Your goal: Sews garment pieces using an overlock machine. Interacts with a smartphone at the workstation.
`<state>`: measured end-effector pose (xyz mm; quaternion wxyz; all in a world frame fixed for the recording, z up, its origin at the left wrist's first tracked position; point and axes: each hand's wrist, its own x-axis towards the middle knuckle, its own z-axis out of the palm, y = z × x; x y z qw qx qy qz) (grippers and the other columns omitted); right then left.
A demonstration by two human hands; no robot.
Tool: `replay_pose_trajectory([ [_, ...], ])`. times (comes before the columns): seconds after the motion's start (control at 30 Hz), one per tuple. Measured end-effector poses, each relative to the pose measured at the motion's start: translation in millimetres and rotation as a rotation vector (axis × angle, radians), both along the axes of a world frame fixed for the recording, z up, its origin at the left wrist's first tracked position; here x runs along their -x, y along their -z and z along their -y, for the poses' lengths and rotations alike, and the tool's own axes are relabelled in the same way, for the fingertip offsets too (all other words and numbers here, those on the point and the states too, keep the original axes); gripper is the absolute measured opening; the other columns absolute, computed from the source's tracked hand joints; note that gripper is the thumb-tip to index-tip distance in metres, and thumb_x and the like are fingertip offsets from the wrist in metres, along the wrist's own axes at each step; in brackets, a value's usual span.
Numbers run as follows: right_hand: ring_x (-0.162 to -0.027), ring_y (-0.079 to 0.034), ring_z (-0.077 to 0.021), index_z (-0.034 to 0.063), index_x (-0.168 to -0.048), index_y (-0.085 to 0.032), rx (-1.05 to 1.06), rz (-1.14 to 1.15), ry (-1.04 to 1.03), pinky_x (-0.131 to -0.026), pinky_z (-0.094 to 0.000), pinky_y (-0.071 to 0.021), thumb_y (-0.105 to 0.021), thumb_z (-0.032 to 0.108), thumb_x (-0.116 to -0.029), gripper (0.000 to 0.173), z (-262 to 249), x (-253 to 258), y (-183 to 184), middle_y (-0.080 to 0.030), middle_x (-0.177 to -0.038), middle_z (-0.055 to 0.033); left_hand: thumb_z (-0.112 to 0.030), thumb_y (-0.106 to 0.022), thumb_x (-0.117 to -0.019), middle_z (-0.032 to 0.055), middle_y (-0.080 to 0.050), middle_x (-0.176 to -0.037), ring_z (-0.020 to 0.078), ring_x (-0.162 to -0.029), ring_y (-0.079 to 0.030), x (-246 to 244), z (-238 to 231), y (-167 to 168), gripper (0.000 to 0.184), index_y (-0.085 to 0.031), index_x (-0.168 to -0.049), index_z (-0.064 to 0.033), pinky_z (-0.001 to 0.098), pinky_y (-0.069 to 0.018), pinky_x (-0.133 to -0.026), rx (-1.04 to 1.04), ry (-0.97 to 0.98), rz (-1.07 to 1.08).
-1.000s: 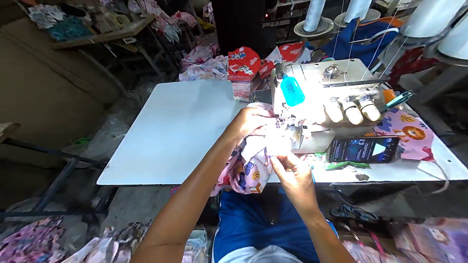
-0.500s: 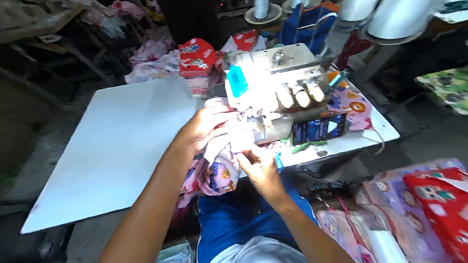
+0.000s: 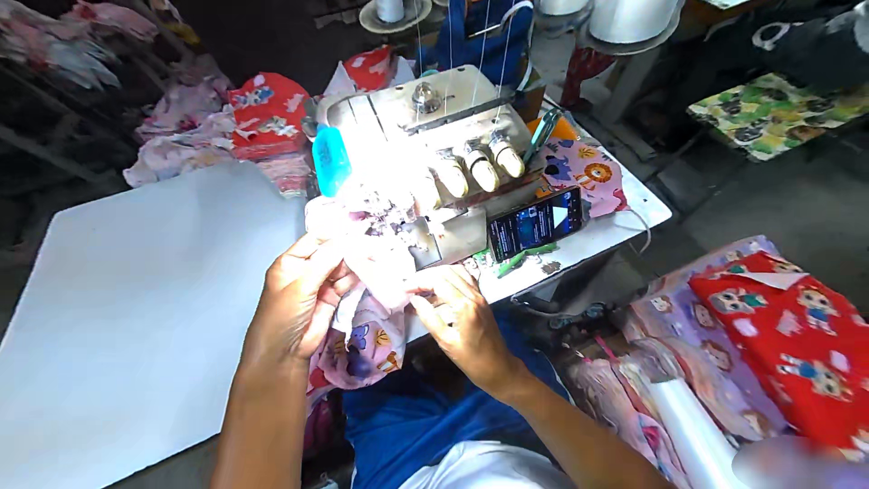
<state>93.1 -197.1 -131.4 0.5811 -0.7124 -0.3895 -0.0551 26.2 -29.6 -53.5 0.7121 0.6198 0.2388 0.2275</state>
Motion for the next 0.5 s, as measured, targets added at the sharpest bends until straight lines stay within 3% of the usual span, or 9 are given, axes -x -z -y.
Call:
replay_pose_trajectory([
  [0.07,-0.109,-0.067,-0.0159,0.0094,-0.102,-0.079,0.022,0.043,0.052,-0.100,-0.0356,-0.0512,-0.066,0.010,-0.0943,0.015,21,-9,6,-0.075,-0.106,-0.0012,-0.005,-0.049,-0.1057,-0.0026,-0.074,-0.093,0.0037,-0.079,-0.071,2,0,4,0.020,-0.067,-0.111,-0.0115,0.0196,-0.0604,-0.074,-0.043,-0.007,0.044],
  [0.23,-0.109,-0.067,-0.0204,0.0089,-0.102,-0.079,0.194,0.189,0.283,-0.098,-0.0387,-0.0521,-0.063,0.013,-0.0975,0.016,88,-45,48,-0.075,-0.107,-0.0043,0.002,-0.057,-0.1003,-0.0022,-0.076,-0.096,0.0054,-0.081,-0.073,-2,6,9,0.019,-0.067,-0.112,-0.0104,0.0215,-0.0617,-0.072,-0.161,-0.062,0.019],
  [0.37,-0.122,-0.063,-0.0274,0.0078,-0.104,-0.079,0.304,0.282,0.408,-0.107,-0.0436,-0.0486,-0.062,0.017,-0.1002,0.019,129,-67,74,-0.073,-0.120,-0.0082,0.003,-0.060,-0.0981,-0.0022,-0.077,-0.102,0.0074,-0.088,-0.075,-4,6,12,0.023,-0.066,-0.115,-0.0107,0.0227,-0.0626,-0.076,-0.235,-0.055,0.009],
  [0.5,-0.133,-0.057,-0.0321,0.0069,-0.109,-0.077,0.395,0.321,0.404,-0.112,-0.0468,-0.0440,-0.059,0.022,-0.1032,0.024,141,-83,79,-0.069,-0.131,-0.0100,0.003,-0.061,-0.0975,-0.0056,-0.075,-0.098,0.0056,-0.085,-0.074,-5,7,14,0.022,-0.065,-0.113,-0.0127,0.0220,-0.0625,-0.074,-0.286,-0.085,0.005],
])
